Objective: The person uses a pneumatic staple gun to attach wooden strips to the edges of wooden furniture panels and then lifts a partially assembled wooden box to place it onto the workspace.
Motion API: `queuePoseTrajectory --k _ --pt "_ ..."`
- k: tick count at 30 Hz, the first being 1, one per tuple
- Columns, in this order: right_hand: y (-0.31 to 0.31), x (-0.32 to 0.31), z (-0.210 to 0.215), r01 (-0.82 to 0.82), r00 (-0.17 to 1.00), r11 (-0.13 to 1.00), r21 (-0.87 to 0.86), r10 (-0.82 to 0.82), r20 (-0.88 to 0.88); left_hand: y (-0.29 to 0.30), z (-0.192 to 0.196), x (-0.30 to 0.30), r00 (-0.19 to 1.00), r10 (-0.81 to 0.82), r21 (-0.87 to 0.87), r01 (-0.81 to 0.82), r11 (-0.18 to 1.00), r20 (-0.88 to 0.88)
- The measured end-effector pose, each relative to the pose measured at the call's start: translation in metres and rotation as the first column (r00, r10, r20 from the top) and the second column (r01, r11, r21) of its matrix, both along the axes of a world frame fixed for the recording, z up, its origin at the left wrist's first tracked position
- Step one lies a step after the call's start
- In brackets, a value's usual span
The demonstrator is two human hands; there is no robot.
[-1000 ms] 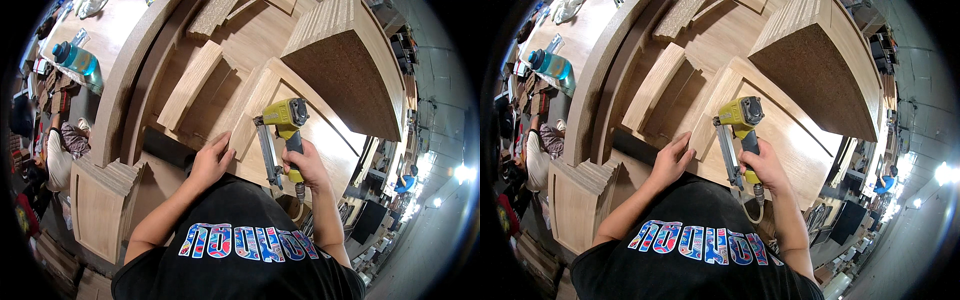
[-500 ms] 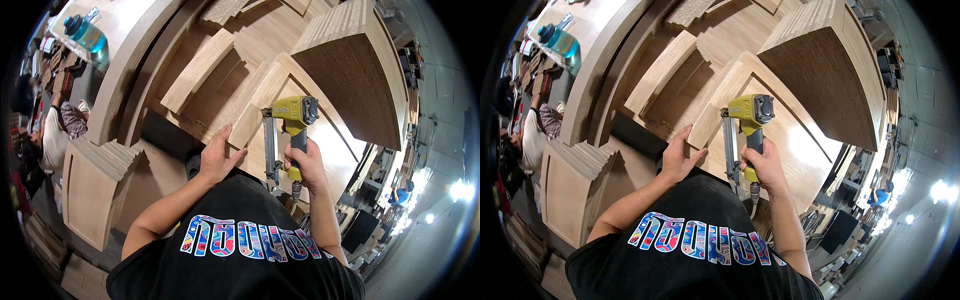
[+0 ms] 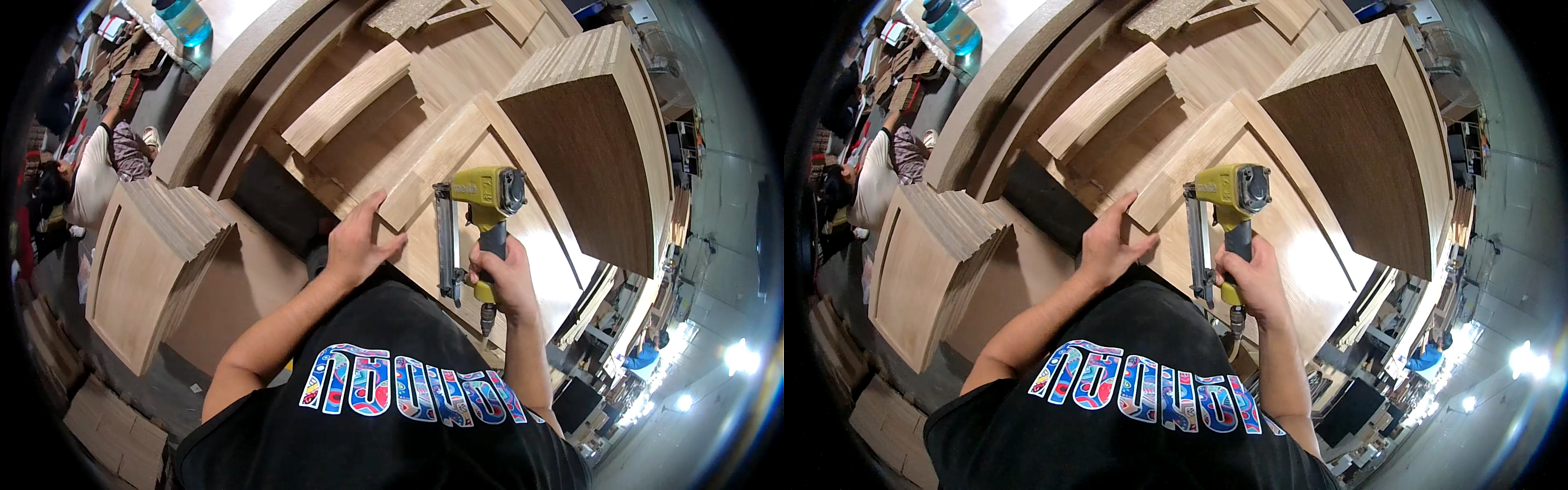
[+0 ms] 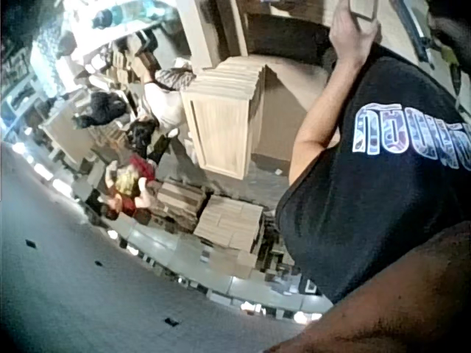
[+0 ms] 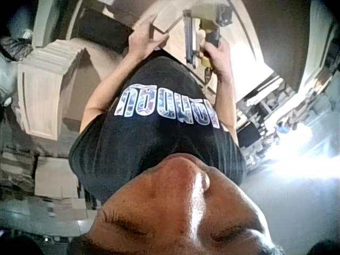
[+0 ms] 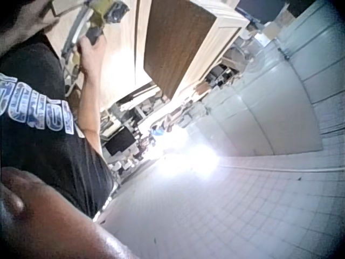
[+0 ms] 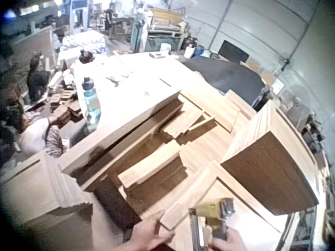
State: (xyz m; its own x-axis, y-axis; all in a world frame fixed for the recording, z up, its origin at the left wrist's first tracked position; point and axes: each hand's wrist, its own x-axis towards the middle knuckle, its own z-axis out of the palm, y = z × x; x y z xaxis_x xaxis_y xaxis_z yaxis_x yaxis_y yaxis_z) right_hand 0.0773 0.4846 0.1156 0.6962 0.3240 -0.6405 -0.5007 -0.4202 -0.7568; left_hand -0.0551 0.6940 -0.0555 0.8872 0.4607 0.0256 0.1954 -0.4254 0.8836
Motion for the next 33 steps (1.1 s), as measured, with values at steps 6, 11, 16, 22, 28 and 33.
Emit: queuePoseTrajectory --k 6,11,16,22,28,33 --pt "-0.01 -0.003 -0.004 -0.012 1.0 1.0 -0.013 0.012 -0.003 -0.017 -0.015 -0.006 0.99 0.101 -0.037 -0.098 0.995 0.094" --pt "-0.013 0.0 -0.004 -0.087 0.996 0.996 -0.008 0.087 0.017 -0.014 -0.013 -0.003 0.985 0.105 -0.061 -0.097 0.993 0.135" --pt "-0.007 0.001 0.003 -0.152 0.988 0.988 -0.023 0.152 -0.009 -0.009 -0.007 -0.002 0.996 0.076 -0.072 -0.072 0.995 0.054" --pt "-0.011 0.002 0.002 -0.172 0.985 0.985 -0.003 0.172 0.012 -0.031 0.007 -0.001 0.975 0.224 0.256 -0.216 0.942 -0.001" --pt "-0.017 0.004 0.001 -0.162 0.986 0.987 0.001 0.162 0.024 -0.062 0.006 0.019 0.928 0.37 0.345 -0.33 0.879 -0.055" --pt "-0.026 0.012 0.0 -0.223 0.974 0.975 -0.027 0.223 0.038 -0.065 -0.013 0.022 0.902 0.431 0.377 -0.409 0.831 0.029"
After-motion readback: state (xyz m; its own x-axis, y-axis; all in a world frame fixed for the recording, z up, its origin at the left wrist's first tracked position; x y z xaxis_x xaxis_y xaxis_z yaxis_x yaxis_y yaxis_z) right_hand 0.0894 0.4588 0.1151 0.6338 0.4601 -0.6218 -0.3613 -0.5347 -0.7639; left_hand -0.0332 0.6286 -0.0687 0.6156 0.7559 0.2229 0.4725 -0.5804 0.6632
